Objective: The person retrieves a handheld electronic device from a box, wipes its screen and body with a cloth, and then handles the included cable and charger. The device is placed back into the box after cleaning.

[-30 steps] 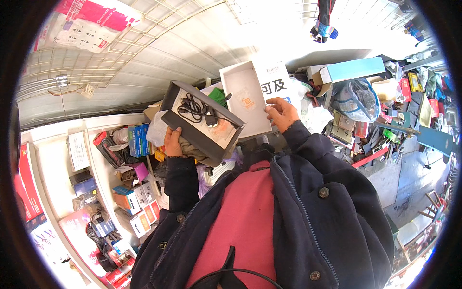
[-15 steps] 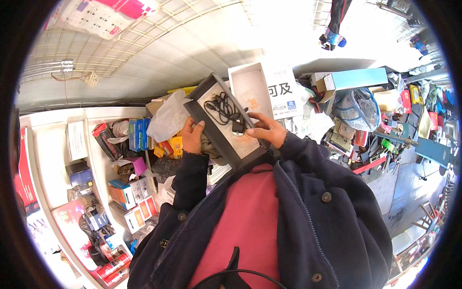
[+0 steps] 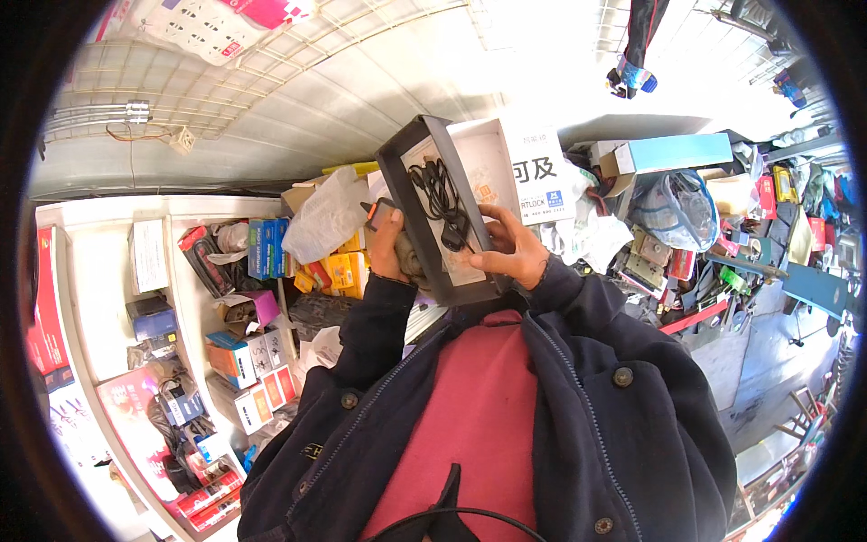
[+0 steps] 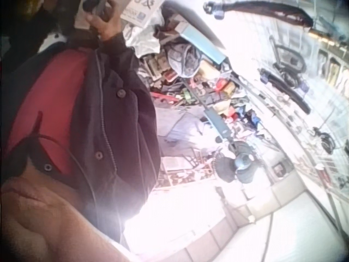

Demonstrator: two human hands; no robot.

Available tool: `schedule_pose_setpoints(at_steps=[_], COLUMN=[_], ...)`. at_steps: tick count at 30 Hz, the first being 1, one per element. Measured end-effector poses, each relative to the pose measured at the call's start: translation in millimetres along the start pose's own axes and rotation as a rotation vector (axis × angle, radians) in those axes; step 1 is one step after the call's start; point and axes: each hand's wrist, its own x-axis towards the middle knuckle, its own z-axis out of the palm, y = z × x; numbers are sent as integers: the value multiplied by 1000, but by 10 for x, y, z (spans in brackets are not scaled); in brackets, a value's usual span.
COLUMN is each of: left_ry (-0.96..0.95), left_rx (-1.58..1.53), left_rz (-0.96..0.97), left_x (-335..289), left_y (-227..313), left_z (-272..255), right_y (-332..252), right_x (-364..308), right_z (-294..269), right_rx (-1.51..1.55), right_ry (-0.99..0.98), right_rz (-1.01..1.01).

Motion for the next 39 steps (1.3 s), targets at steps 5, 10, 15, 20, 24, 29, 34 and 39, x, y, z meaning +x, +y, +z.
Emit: schedule_pose_setpoints(at_steps=[5,10,15,20,24,29,34,39], left_ry=[56,-4,-21,-58,-63,-118,-110,-109], left_rx=[-174,-146,-147,-260,-137,-170,-112,-150], left_rz=[-216,-149,-57,-144,-33,-45,-20,-11], left_x=[-100,-153,-159,-215,-290,-395,-425,-374], left_y=[57,97,74,112,96,141,137,48], left_z=[179,219,32,-167,-135,-74,-98,-160], right_y=[-27,-107,-180,-113,-34,69,148,165], right_x=[-11,32,-41,-14,-11,-19,-6,22], right_z=[119,366,492,481,422,424,394,347], right_rx=[-15,-396,-550,-515,-439,-442,-403,-239], right_ry=[57,243,186,140,69,-14,-24,-16], right_rz=[-54,-135,-179,-145,-111,-70,-4,2])
